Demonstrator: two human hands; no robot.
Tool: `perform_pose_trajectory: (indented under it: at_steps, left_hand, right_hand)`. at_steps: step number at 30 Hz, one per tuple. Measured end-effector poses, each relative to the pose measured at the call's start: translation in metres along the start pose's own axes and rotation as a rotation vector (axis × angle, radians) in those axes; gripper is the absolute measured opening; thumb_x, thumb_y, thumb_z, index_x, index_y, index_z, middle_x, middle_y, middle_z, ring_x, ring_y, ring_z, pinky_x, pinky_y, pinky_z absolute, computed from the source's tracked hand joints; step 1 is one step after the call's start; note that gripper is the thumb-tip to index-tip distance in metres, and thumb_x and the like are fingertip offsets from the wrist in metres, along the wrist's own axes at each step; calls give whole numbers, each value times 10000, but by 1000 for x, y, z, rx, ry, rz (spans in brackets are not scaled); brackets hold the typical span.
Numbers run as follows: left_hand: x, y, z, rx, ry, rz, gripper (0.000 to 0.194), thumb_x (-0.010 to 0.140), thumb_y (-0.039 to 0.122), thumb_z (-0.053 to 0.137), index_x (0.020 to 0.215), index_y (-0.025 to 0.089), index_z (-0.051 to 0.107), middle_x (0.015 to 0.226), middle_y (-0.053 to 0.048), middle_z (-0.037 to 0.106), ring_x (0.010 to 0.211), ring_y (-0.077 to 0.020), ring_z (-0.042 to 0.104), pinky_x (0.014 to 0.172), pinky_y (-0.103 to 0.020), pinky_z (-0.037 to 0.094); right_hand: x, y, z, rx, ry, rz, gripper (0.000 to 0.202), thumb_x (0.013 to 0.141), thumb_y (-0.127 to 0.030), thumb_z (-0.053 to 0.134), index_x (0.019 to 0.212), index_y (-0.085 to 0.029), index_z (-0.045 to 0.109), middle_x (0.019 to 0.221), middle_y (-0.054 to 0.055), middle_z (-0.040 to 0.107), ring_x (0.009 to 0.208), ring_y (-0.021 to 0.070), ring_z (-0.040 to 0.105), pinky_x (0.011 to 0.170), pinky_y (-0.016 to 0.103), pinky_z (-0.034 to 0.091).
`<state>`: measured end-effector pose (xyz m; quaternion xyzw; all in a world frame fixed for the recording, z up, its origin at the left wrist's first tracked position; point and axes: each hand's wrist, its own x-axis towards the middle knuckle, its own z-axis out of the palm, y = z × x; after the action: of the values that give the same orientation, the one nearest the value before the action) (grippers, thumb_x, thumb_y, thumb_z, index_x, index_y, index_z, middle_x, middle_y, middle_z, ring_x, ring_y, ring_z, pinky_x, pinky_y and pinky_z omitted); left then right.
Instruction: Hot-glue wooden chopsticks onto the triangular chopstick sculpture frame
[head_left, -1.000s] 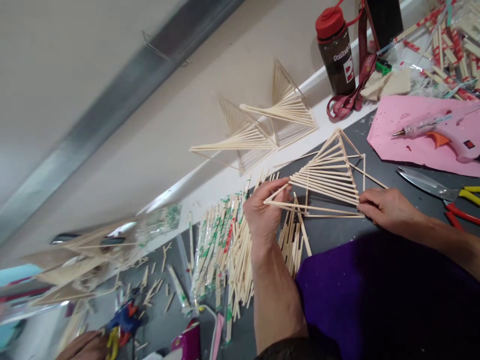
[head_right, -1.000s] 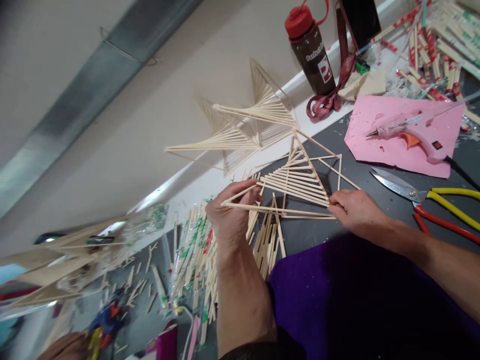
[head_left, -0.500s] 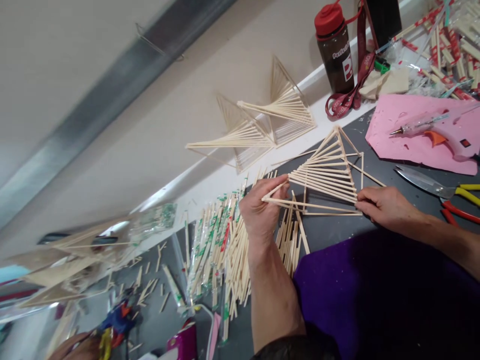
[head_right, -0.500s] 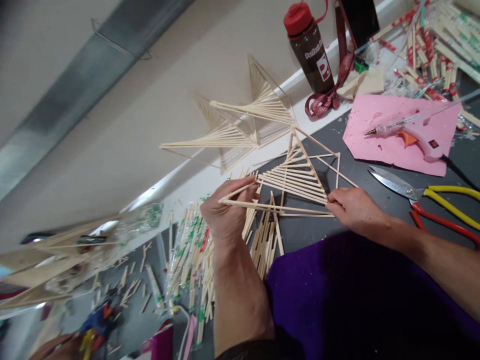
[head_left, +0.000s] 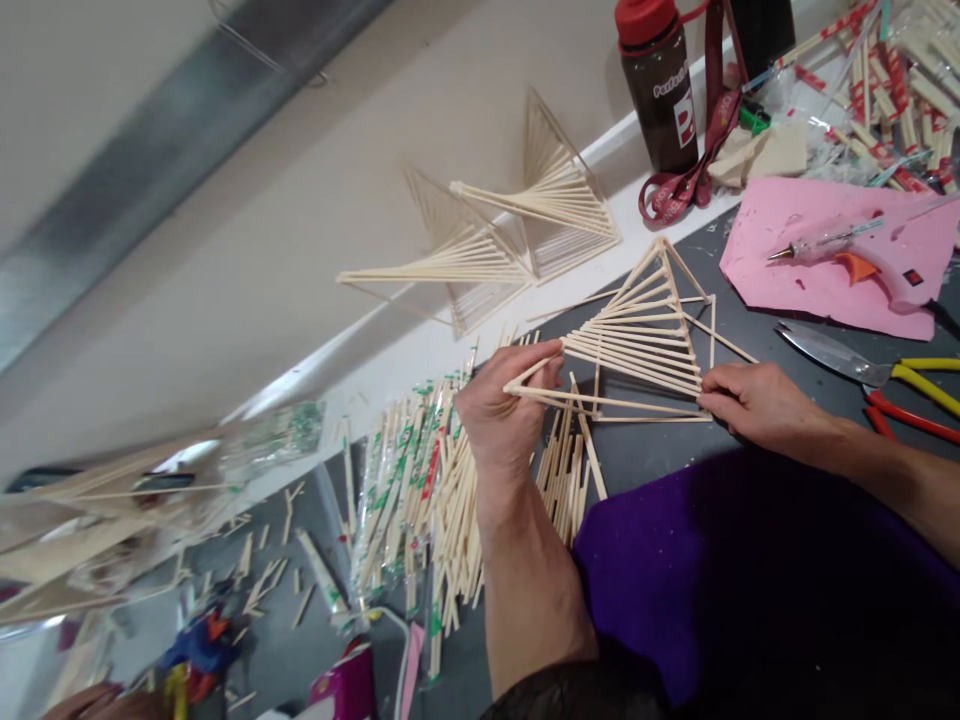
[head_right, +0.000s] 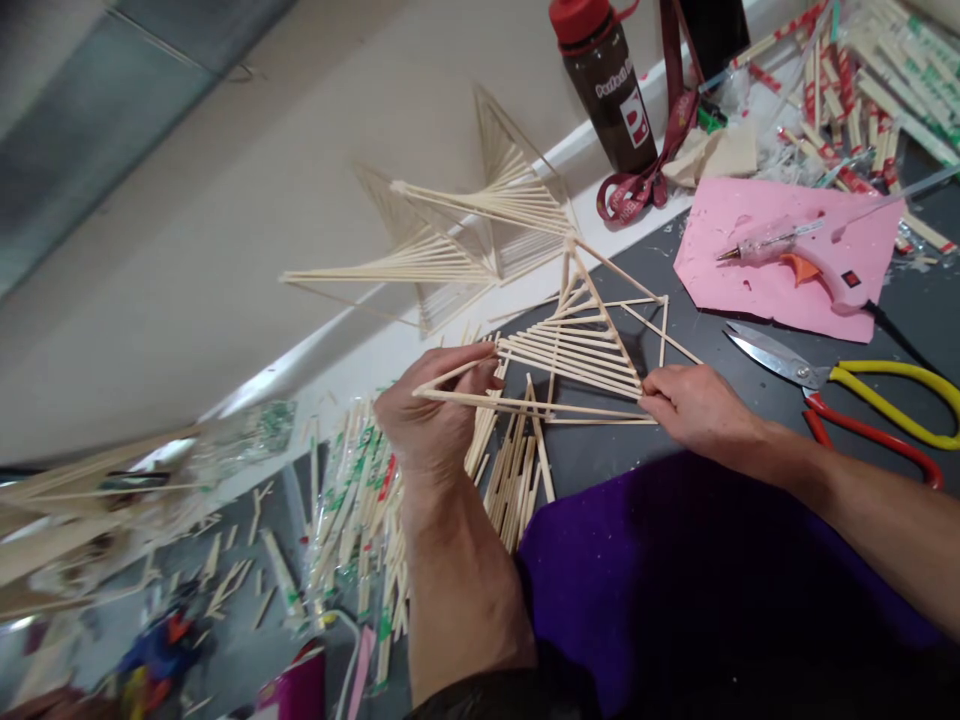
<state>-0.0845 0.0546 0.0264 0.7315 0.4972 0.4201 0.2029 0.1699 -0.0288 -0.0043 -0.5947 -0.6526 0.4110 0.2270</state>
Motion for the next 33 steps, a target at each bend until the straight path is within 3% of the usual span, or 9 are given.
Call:
perform_pose_trajectory:
  at_steps: [14, 23, 33]
  left_hand:
    - [-1, 3, -2, 37, -22, 18, 145, 811, 322, 699, 904, 238, 772, 834, -19, 732, 566, -104, 633, 585, -247, 499]
    - [-3, -5, 2, 27, 35, 20, 139, 811, 283, 706, 927, 239, 769, 789, 5, 723, 546, -86, 644, 491, -200, 480]
    - [-4, -5, 7, -13, 64, -87, 160, 795, 322, 717, 902, 212, 761, 704, 8, 707, 516, -102, 646, 464, -201, 491]
  right_hand:
    - [1, 0, 0, -30, -1, -7, 166, 894, -225, 521, 811, -182, 658, 769, 28, 683, 687, 134, 593, 667, 231, 407]
    - [2, -4, -2, -35, -23, 9, 162, 905, -198, 532, 827, -164, 670, 781, 25, 680, 711, 127, 584, 682, 223, 393]
    - [1, -4, -2, -30, -18, 11, 161, 903, -189, 537, 819, -166, 672, 748, 13, 670, 634, 107, 553, 665, 219, 389]
